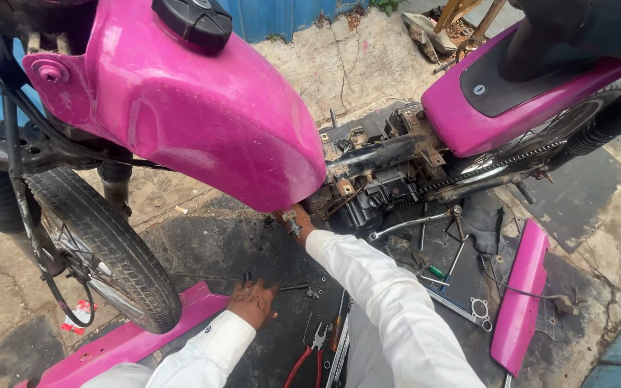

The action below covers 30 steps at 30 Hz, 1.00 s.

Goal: Repairing and maintaining engine components and the fuel system on a motorcycle.

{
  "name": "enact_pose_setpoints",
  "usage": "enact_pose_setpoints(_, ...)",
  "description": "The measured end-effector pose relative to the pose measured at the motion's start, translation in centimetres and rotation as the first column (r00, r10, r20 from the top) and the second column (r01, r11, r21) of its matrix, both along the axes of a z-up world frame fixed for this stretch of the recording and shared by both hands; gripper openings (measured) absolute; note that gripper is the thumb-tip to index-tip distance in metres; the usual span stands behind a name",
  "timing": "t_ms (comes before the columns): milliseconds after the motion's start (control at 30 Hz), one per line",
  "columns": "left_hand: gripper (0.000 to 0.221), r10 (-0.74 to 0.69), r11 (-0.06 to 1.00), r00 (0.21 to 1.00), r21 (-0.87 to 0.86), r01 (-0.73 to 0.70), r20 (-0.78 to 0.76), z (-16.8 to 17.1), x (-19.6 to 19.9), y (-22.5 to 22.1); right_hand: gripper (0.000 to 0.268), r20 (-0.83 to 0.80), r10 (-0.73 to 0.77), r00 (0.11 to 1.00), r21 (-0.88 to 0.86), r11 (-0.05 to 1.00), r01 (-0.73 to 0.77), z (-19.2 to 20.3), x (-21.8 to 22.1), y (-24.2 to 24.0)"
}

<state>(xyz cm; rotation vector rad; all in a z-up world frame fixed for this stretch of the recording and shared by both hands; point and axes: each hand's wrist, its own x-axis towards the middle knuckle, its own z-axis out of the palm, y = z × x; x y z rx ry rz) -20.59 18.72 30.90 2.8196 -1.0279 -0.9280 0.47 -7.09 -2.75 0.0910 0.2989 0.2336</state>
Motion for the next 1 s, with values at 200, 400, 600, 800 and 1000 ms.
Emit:
enact_pose_setpoints(200,0.059,0.022,0.999,1.0,0.031,-0.022,-0.022,0.3,0.1,0.4,0.053,0.131,0.123,0.984,-0.734,0.678,0.013,11.2,-4.6,1.6)
enact_pose_setpoints(400,0.063,0.032,0.999,0.999,0.025,-0.031,-0.025,1.3,-0.2,0.6,0.064,-0.005,0.051,0.999,-0.798,0.602,-0.035,12.2,-3.9,1.1)
enact_pose_setpoints(600,0.06,0.028,0.998,0.999,0.057,-0.026,-0.037,2.1,-0.2,0.5,0.068,-0.168,-0.108,0.98,0.061,0.991,0.119,11.4,-3.0,1.3)
enact_pose_setpoints(800,0.059,0.061,0.998,0.998,0.022,-0.06,-0.029,2.4,-0.3,0.8,0.071,-0.423,0.166,0.891,0.902,-0.015,0.431,10.3,-3.6,2.1)
enact_pose_setpoints(1000,0.055,0.019,0.99,1.0,0.137,-0.016,-0.02,2.0,1.0,0.3,0.069,-0.379,0.302,0.875,0.761,-0.436,0.48,16.7,-8.6,3.4)
